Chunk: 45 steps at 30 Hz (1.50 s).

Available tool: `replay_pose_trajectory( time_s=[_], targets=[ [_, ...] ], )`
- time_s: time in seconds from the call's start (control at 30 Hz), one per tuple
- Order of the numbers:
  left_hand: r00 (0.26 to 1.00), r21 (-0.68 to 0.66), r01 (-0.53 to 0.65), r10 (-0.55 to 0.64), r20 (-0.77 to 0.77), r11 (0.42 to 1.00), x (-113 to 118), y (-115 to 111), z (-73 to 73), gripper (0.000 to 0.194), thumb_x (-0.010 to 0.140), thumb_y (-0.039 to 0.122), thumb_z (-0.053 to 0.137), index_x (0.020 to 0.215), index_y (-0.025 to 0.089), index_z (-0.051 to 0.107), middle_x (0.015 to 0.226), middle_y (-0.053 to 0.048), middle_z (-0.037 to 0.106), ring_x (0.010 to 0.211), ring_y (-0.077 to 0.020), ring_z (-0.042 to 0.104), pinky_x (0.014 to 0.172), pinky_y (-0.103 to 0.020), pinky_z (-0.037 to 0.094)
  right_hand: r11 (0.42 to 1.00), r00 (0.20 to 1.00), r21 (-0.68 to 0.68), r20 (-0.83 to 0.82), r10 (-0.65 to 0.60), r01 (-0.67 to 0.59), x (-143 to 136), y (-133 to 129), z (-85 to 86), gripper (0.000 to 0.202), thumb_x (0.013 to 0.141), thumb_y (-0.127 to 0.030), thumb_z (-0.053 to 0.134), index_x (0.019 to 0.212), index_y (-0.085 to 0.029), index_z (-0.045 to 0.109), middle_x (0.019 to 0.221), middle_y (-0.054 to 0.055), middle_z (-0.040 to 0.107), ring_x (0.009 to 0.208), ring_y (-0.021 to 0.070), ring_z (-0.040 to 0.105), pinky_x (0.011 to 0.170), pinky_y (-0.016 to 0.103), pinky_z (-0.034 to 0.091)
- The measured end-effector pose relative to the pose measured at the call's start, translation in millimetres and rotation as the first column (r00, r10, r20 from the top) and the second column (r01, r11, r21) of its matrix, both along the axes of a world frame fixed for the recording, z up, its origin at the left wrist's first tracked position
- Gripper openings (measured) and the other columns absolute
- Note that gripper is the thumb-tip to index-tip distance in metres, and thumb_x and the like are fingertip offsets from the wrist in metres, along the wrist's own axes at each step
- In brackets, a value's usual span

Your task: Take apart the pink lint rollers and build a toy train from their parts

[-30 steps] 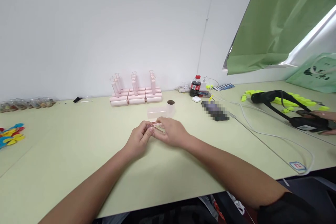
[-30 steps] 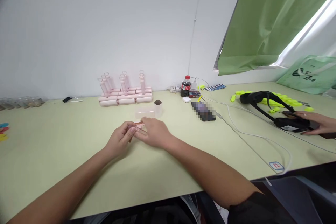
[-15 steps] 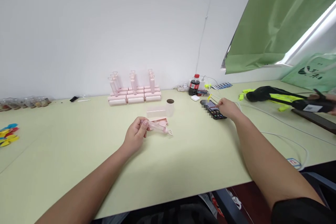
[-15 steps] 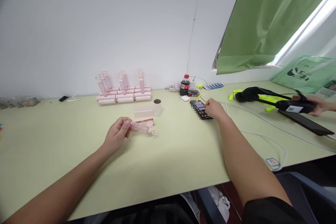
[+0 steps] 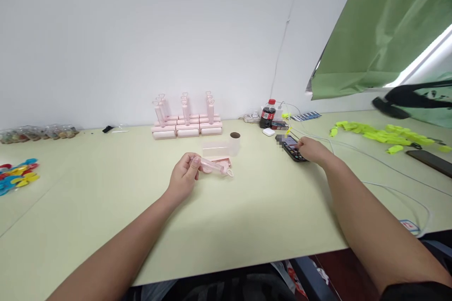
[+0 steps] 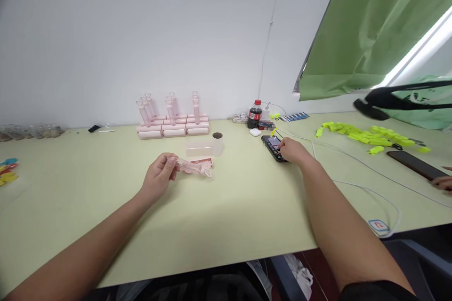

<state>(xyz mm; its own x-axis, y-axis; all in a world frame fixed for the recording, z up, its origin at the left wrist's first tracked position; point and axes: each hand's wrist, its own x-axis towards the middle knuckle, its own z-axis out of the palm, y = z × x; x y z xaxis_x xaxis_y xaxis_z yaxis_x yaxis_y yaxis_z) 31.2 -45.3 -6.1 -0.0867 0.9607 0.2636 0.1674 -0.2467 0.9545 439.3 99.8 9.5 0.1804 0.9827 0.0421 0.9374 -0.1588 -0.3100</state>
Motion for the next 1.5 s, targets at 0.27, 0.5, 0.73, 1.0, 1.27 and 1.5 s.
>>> replay_pose_trajectory(
  time_s=[0.27,0.5,0.73,1.0,1.27,1.5],
  targets=[
    [0.999,-0.002,-0.018,0.018,0.029,1.000,-1,1,1.2,0.037,0.087,0.056,0.051,0.091,0.019,0.055,0.070,0.002,0.059,0.052,-0.0087,0.049,0.051,-0.022,0.040,0.999,1.000,-0.048,-0.001,-0.011,0.011,16,-39,10.6,0.018,0.064,-0.005,0.050,0.071,-0.021,0.056,0.093,0.009,0.070,0.082,0.0249,0.061,0.063,0.030,0.040],
    [0.997,-0.003,-0.016,0.016,0.078,1.000,0,1,2.3,0.040,0.086,0.058,0.054,0.090,0.018,0.055,0.069,0.001,0.058,0.052,-0.0085,0.049,0.050,-0.022,0.040,0.995,1.000,0.096,-0.013,0.020,-0.019,23,-43,14.2,0.024,0.067,-0.006,0.048,0.083,-0.022,0.054,0.110,0.009,0.070,0.091,0.0267,0.061,0.066,0.031,0.041],
    [0.995,-0.005,-0.033,0.033,0.096,0.999,-1,0,3.0,0.039,0.086,0.056,0.055,0.091,0.018,0.056,0.069,0.001,0.058,0.052,-0.0088,0.050,0.049,-0.021,0.040,0.988,0.991,0.071,0.005,0.137,-0.137,12,-2,-0.4,0.029,0.061,-0.007,0.048,0.085,-0.022,0.057,0.095,0.007,0.071,0.083,0.0244,0.062,0.061,0.027,0.040],
    [0.995,-0.006,-0.028,0.028,0.097,1.000,0,-1,4.4,0.037,0.087,0.055,0.054,0.090,0.018,0.056,0.069,0.001,0.058,0.051,-0.0083,0.049,0.049,-0.021,0.039,0.982,0.983,0.048,-0.011,0.183,-0.182,14,-5,-7.3,0.028,0.061,-0.006,0.046,0.081,-0.023,0.055,0.105,0.004,0.072,0.091,0.0241,0.063,0.067,0.028,0.043],
    [0.993,-0.011,-0.025,0.027,0.112,1.000,-1,1,2.9,0.038,0.086,0.056,0.056,0.091,0.018,0.056,0.069,0.001,0.059,0.051,-0.0084,0.049,0.049,-0.021,0.039,0.980,0.984,0.094,0.010,0.177,-0.177,32,-29,1.3,0.020,0.066,-0.011,0.046,0.077,-0.023,0.057,0.096,0.004,0.074,0.088,0.0253,0.065,0.066,0.030,0.045],
    [0.993,-0.012,-0.015,0.017,0.120,1.000,1,0,3.5,0.037,0.086,0.055,0.056,0.091,0.018,0.055,0.067,0.002,0.059,0.051,-0.0085,0.049,0.049,-0.021,0.039,0.973,0.978,0.106,0.073,0.197,-0.205,17,-3,0.4,0.035,0.067,-0.009,0.047,0.098,-0.022,0.059,0.107,0.009,0.070,0.093,0.0262,0.063,0.068,0.030,0.045]
  ],
)
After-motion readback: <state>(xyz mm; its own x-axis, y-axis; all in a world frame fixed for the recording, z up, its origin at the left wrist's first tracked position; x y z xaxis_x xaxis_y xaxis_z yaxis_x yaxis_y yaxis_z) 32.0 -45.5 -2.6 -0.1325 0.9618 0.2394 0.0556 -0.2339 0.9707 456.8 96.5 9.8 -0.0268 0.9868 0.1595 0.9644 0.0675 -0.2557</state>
